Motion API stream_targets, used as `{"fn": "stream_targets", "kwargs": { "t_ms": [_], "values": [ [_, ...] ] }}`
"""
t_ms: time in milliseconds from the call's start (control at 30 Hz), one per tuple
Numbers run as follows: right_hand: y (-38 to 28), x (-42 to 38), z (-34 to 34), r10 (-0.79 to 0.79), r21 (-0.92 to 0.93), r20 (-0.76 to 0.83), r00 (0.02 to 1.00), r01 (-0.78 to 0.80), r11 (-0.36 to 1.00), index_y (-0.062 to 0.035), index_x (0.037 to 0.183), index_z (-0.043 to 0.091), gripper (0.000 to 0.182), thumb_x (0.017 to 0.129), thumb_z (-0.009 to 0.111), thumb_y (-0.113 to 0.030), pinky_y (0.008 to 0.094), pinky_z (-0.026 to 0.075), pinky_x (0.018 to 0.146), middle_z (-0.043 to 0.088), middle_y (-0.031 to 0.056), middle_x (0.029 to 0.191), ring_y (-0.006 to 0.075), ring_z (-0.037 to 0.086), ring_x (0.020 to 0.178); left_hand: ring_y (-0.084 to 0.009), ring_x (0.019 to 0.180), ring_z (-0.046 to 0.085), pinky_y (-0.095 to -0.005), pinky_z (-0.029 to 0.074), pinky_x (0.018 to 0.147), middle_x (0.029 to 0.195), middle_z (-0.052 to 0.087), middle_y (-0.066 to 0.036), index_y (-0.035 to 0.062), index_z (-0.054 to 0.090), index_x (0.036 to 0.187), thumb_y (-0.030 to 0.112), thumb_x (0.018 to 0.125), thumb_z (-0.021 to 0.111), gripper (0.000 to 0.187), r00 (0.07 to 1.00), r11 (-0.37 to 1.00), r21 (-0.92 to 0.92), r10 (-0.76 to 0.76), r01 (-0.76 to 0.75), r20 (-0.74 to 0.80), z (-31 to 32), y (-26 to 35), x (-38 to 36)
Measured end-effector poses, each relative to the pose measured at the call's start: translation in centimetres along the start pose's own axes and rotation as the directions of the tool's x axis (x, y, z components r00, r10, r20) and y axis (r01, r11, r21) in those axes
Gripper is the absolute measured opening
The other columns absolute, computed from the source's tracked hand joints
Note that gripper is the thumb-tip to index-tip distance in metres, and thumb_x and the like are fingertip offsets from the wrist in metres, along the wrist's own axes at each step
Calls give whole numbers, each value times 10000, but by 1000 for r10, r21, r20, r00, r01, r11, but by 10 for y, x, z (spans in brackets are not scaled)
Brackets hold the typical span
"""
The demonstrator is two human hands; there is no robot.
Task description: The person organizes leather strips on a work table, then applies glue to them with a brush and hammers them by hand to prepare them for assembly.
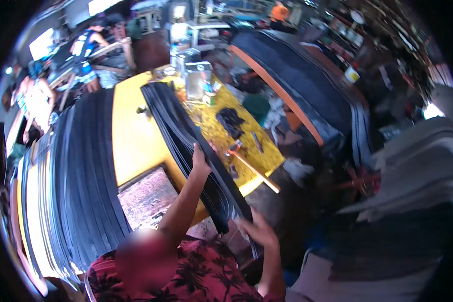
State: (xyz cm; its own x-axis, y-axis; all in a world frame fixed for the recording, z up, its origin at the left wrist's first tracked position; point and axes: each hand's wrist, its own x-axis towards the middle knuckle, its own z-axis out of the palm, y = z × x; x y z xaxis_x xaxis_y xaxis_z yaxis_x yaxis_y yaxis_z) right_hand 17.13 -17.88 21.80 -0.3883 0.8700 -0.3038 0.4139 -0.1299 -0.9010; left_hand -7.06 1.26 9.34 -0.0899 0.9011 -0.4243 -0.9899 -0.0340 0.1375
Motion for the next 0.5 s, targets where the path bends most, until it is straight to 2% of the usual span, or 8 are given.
{"fn": "stream_targets", "kwargs": {
  "t_ms": [67,167,233,267,333,367,467,500],
  "values": [
    [12,-35,-10,111,-88,25,994,-108,990,-13,1175,577,399,856,689,-226,283,475,585,591,30,704,88,559,611,-214,757,615,-325,561,690,903,624,-85,22,556,1107,580,999,327,613,989,998,41,50,-56,139,-18,29,21],
    [49,-89,-27,191,-105,20,981,-188,977,-13,1173,584,409,818,729,-156,278,482,588,614,48,740,95,574,619,-229,860,640,-344,564,781,1058,644,-145,-27,494,1244,503,1028,322,597,993,968,-246,79,-54,92,-8,58,43],
    [91,-125,-38,309,242,159,938,-340,909,-14,1136,608,382,792,752,-98,270,488,597,631,33,777,97,585,632,-237,874,642,-352,564,794,1072,638,-159,-32,482,1251,490,1032,320,589,982,982,-179,97,-68,160,-6,74,64],
    [106,-142,-40,304,246,165,938,-338,909,-14,1136,608,382,792,752,-98,270,488,597,631,33,777,97,585,632,-245,887,643,-360,564,807,1085,633,-173,-37,470,1258,477,1036,318,580,970,992,-108,89,-66,227,-3,82,73],
    [131,-170,-40,498,121,274,823,-543,831,-93,1328,511,563,862,719,-331,472,511,777,644,180,1104,253,673,940,-272,945,644,-377,564,799,1116,625,-191,-49,449,1228,438,1041,347,531,971,984,-101,165,-149,171,26,90,79],
    [151,-186,-34,502,127,275,820,-549,826,-93,1328,511,563,862,719,-331,472,511,777,644,180,1104,253,673,940,-278,934,647,-378,565,790,1107,627,-189,-53,441,1225,432,1042,352,526,965,988,-58,155,-146,213,37,100,81],
    [225,-233,-6,617,556,258,744,-636,535,-80,1253,570,425,886,693,-253,390,511,704,658,114,1079,217,659,848,-257,833,658,-359,569,749,1014,656,-161,-51,489,1170,413,1041,376,495,952,991,-108,109,-81,285,94,129,63],
    [235,-242,4,651,674,263,712,-618,404,-75,1228,589,380,893,685,-227,363,511,679,662,92,1071,205,655,817,-236,782,650,-344,567,728,954,661,-140,-43,522,1128,409,1038,391,479,903,992,43,91,-119,420,103,150,63]
  ]
}}
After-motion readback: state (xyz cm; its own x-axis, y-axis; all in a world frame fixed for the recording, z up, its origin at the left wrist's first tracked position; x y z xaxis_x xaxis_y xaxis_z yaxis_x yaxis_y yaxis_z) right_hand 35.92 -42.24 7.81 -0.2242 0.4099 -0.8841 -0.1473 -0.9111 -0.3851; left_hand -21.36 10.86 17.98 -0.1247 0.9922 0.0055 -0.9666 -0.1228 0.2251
